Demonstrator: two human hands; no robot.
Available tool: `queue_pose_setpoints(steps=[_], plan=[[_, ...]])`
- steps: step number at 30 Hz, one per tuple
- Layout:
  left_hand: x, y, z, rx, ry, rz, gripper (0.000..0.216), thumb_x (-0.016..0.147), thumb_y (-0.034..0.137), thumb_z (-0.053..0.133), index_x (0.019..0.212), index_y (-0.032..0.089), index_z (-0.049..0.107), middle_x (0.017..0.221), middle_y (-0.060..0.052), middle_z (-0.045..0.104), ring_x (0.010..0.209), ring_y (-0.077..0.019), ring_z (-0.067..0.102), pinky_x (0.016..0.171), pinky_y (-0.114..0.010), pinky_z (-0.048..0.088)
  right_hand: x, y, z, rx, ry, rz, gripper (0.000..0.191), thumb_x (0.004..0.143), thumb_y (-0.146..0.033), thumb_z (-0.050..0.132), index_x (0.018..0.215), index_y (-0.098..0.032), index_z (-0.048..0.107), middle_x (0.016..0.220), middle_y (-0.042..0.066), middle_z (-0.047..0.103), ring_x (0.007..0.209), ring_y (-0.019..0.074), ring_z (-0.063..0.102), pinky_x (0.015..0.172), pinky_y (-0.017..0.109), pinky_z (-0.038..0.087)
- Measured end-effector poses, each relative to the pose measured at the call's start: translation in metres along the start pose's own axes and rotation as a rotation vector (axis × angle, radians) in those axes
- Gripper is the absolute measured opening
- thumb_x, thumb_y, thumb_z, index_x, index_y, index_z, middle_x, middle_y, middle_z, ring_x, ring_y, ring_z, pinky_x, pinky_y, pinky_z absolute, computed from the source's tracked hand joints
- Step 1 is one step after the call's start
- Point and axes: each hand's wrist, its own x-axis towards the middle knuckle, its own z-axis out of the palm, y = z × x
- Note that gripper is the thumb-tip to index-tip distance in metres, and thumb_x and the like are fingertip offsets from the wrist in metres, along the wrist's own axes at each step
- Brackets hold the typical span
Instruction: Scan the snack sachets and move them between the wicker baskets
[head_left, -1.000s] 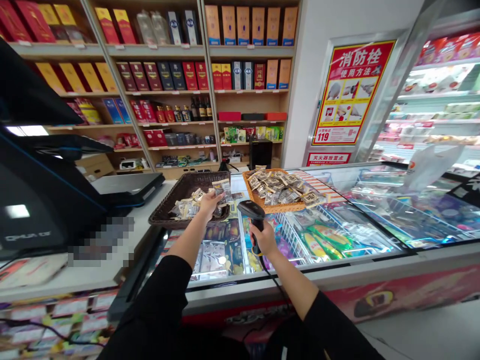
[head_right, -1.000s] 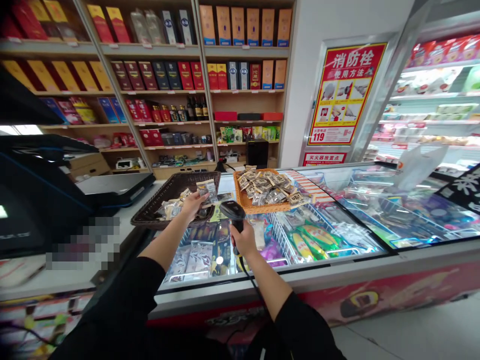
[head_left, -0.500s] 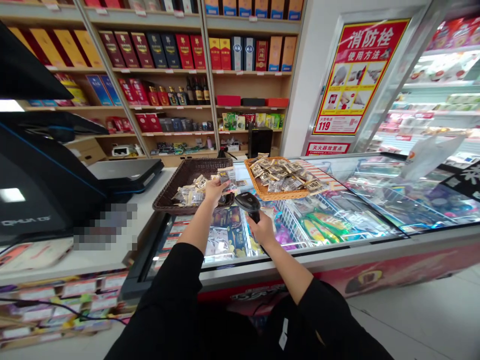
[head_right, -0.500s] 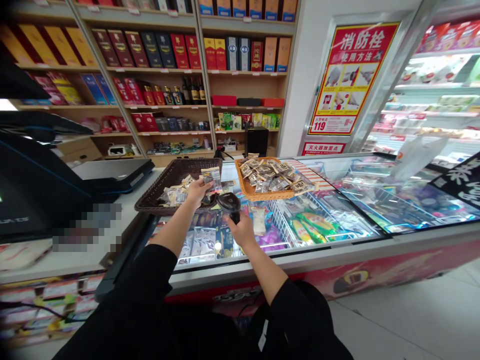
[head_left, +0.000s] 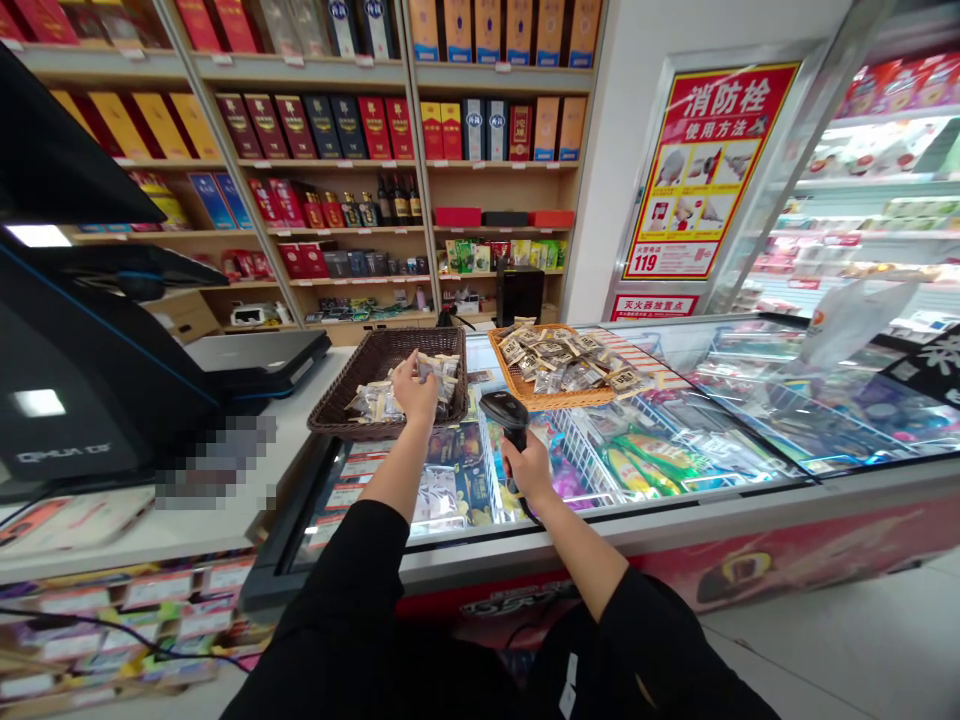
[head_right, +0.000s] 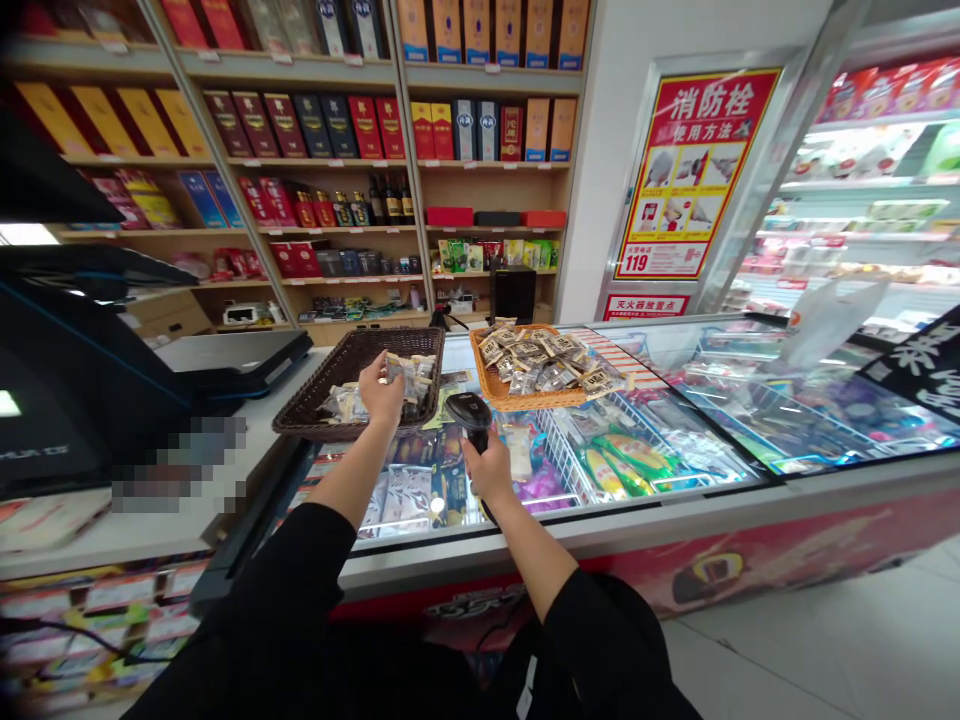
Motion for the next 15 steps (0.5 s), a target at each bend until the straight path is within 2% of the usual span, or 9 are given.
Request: queue_pose_setpoints(steps=[4,6,8,10,12,15], plan=[[-0.004,0.007,-0.008,0.168,0.028,0.163,0.050,0.070,0.009,0.058,0.118,0.021,0.065,0.118,-0.011,0.054,0.113,-0.0238,0.054,0.102,-0.034,0.040,0.018,-0.003,-0.019,0.221,0.062,0.086,0.024,0.070,-0.041,0.063,0.076,-0.022,0.051,0.046,-0.008,0.050,0.032,0.0108,0.043,0.033,0.023,0.034],[-0.009,0.016,-0.009,0.223,0.012,0.294,0.048,0.073,0.011,0.057,0.119,0.022,0.064,0.124,-0.011,0.053,0.117,-0.0252,0.052,0.105,-0.038,0.037,0.033,-0.003,-0.039,0.289,0.131,0.106,0.026,0.067,-0.041,0.065,0.072,-0.022,0.048,0.046,-0.007,0.050,0.031,0.0105,0.042,0.031,0.023,0.033],[-0.018,0.029,-0.005,0.286,-0.062,0.438,0.044,0.076,0.013,0.055,0.118,0.025,0.065,0.127,-0.009,0.055,0.119,-0.0259,0.051,0.107,-0.041,0.033,0.049,-0.002,-0.063,0.320,0.218,0.108,0.028,0.065,-0.042,0.066,0.069,-0.023,0.046,0.045,-0.008,0.050,0.031,0.0109,0.042,0.030,0.023,0.033],[-0.029,0.043,0.008,0.328,-0.205,0.554,0.040,0.078,0.012,0.054,0.113,0.027,0.067,0.125,-0.007,0.059,0.118,-0.0256,0.052,0.107,-0.043,0.031,0.062,0.000,-0.086,0.304,0.305,0.095,0.028,0.064,-0.041,0.067,0.067,-0.023,0.045,0.044,-0.008,0.050,0.030,0.0110,0.042,0.030,0.024,0.032],[-0.042,0.057,0.032,0.335,-0.407,0.613,0.038,0.078,0.012,0.053,0.110,0.026,0.068,0.121,-0.006,0.062,0.115,-0.0239,0.055,0.105,-0.040,0.035,0.071,0.005,-0.104,0.284,0.352,0.084,0.029,0.064,-0.040,0.068,0.066,-0.024,0.044,0.043,-0.007,0.050,0.030,0.0111,0.042,0.029,0.024,0.032],[-0.059,0.072,0.081,0.354,-0.703,0.522,0.038,0.079,0.015,0.054,0.114,0.023,0.066,0.118,-0.007,0.065,0.112,-0.0215,0.058,0.099,-0.032,0.042,0.076,0.013,-0.116,0.293,0.343,0.072,0.030,0.065,-0.041,0.068,0.066,-0.024,0.044,0.043,-0.007,0.050,0.030,0.0115,0.042,0.030,0.025,0.034]])
